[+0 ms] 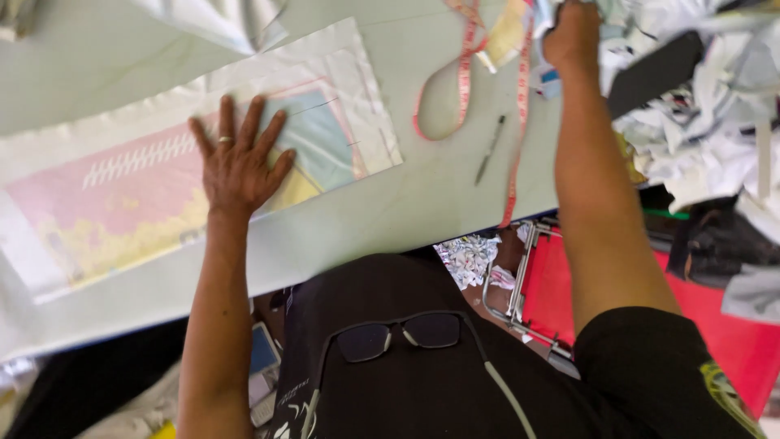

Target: Measuring, marking, and cutting fabric pieces for garment production using a measuring tape, pen, and scissors.

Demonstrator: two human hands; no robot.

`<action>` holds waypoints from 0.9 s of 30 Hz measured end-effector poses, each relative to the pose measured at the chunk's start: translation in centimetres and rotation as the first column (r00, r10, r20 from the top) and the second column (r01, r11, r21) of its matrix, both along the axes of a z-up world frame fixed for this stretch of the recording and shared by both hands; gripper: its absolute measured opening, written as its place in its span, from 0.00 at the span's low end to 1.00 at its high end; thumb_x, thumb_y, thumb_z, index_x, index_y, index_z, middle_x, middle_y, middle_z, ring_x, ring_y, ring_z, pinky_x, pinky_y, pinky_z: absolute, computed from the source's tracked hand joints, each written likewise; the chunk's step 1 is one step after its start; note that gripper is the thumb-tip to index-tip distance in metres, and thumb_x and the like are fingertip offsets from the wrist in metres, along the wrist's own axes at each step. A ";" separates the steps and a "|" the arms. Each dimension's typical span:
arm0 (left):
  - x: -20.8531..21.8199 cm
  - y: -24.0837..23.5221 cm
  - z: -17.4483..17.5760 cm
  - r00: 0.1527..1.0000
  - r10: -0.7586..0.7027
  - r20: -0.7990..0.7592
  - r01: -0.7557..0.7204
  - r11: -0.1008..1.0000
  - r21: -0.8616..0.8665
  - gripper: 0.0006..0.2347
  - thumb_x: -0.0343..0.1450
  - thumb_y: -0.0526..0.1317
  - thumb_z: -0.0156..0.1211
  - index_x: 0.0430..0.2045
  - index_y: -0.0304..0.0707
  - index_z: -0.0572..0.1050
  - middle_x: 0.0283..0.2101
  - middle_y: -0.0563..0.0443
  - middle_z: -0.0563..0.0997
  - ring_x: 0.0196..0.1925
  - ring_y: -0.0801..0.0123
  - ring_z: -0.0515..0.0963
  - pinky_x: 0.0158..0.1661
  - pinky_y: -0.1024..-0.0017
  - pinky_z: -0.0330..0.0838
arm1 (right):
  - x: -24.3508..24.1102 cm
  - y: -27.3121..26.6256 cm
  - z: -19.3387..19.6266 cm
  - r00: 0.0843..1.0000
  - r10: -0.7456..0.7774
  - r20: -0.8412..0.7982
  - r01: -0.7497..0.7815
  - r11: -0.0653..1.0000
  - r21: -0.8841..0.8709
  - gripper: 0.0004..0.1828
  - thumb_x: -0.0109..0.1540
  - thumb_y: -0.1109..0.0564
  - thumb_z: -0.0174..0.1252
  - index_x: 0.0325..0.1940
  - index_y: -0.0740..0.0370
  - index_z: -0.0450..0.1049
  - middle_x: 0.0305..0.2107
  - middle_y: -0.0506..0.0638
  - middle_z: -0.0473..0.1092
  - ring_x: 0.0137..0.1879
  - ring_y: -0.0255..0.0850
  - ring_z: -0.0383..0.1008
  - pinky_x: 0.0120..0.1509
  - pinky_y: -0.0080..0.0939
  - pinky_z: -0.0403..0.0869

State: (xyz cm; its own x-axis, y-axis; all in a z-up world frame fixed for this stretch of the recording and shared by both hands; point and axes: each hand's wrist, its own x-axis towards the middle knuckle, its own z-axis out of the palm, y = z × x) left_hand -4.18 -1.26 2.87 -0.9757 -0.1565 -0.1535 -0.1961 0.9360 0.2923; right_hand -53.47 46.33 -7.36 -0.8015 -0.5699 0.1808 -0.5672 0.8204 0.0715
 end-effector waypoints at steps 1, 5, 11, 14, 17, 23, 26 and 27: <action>0.1 0.1 0.6 0.999 0.035 0.009 -0.035 0.999 -0.003 0.27 0.80 0.63 0.30 0.78 0.70 0.48 0.79 0.65 0.38 0.80 0.48 0.33 0.67 0.29 0.21 | 0.5 -1.4 2.0 0.999 0.035 0.009 -0.035 0.999 -0.003 0.04 0.49 0.65 0.56 0.27 0.61 0.74 0.26 0.65 0.73 0.34 0.69 0.71 0.40 0.63 0.71; 0.1 -0.3 0.1 1.000 -0.008 0.022 0.009 0.998 -0.064 0.27 0.81 0.64 0.30 0.78 0.67 0.46 0.79 0.63 0.40 0.78 0.51 0.32 0.67 0.29 0.24 | 3.1 -6.0 10.9 0.893 -0.331 0.305 0.255 0.931 0.262 0.24 0.50 0.56 0.70 0.46 0.74 0.80 0.42 0.69 0.77 0.47 0.66 0.79 0.46 0.59 0.78; 0.3 -0.6 -0.9 0.984 -0.065 -0.169 0.059 0.997 -0.039 0.26 0.83 0.61 0.40 0.78 0.60 0.55 0.79 0.57 0.45 0.77 0.45 0.37 0.64 0.24 0.27 | 9.1 -6.7 18.5 0.531 -0.486 0.694 0.541 0.825 0.164 0.05 0.62 0.61 0.57 0.41 0.55 0.77 0.33 0.48 0.75 0.33 0.42 0.78 0.31 0.46 0.68; 0.1 -0.9 -0.4 0.983 -0.076 -0.166 0.070 0.997 -0.042 0.27 0.83 0.61 0.41 0.79 0.58 0.56 0.79 0.57 0.44 0.77 0.44 0.37 0.64 0.24 0.27 | 12.1 -6.5 15.0 0.493 -0.328 0.806 0.553 0.833 0.001 0.08 0.63 0.61 0.60 0.43 0.49 0.71 0.35 0.44 0.72 0.33 0.37 0.78 0.33 0.38 0.71; 0.4 -0.5 -0.8 0.979 -0.074 -0.190 0.071 0.997 -0.023 0.26 0.82 0.60 0.40 0.77 0.57 0.59 0.79 0.55 0.47 0.78 0.44 0.37 0.64 0.24 0.27 | 15.4 -6.5 11.2 0.662 -0.217 0.718 0.445 0.884 -0.143 0.12 0.61 0.62 0.66 0.42 0.55 0.69 0.34 0.51 0.71 0.36 0.44 0.76 0.37 0.41 0.75; 0.4 -0.6 -0.9 0.991 -0.018 -0.133 0.021 1.000 0.019 0.27 0.80 0.62 0.36 0.76 0.60 0.58 0.79 0.58 0.48 0.79 0.46 0.35 0.66 0.24 0.25 | 17.7 -9.0 9.6 0.845 -0.293 0.447 0.370 0.924 -0.095 0.12 0.58 0.64 0.58 0.45 0.59 0.77 0.43 0.63 0.74 0.46 0.58 0.76 0.46 0.53 0.75; 0.3 -0.8 -0.6 0.997 0.003 -0.083 -0.002 1.000 0.009 0.28 0.79 0.63 0.33 0.76 0.63 0.55 0.80 0.60 0.45 0.79 0.48 0.33 0.66 0.25 0.23 | 18.0 -10.1 9.9 0.843 -0.290 0.454 0.367 0.926 -0.089 0.15 0.56 0.58 0.65 0.47 0.61 0.77 0.44 0.63 0.73 0.46 0.58 0.77 0.45 0.55 0.76; 0.1 -0.8 -0.5 0.999 -0.009 -0.047 0.009 1.000 0.012 0.28 0.79 0.63 0.30 0.76 0.64 0.53 0.80 0.61 0.42 0.79 0.49 0.32 0.67 0.26 0.23 | 18.6 -10.3 10.6 0.823 -0.303 0.481 0.380 0.922 -0.070 0.26 0.59 0.50 0.78 0.54 0.65 0.76 0.49 0.63 0.68 0.48 0.59 0.76 0.42 0.60 0.76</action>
State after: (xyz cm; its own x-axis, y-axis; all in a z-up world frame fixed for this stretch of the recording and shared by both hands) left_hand -4.09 -2.01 2.41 -0.9832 -0.1460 -0.1095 -0.1734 0.9341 0.3121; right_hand -34.87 36.05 3.24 -0.9526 -0.2395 -0.1878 -0.1850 0.9456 -0.2676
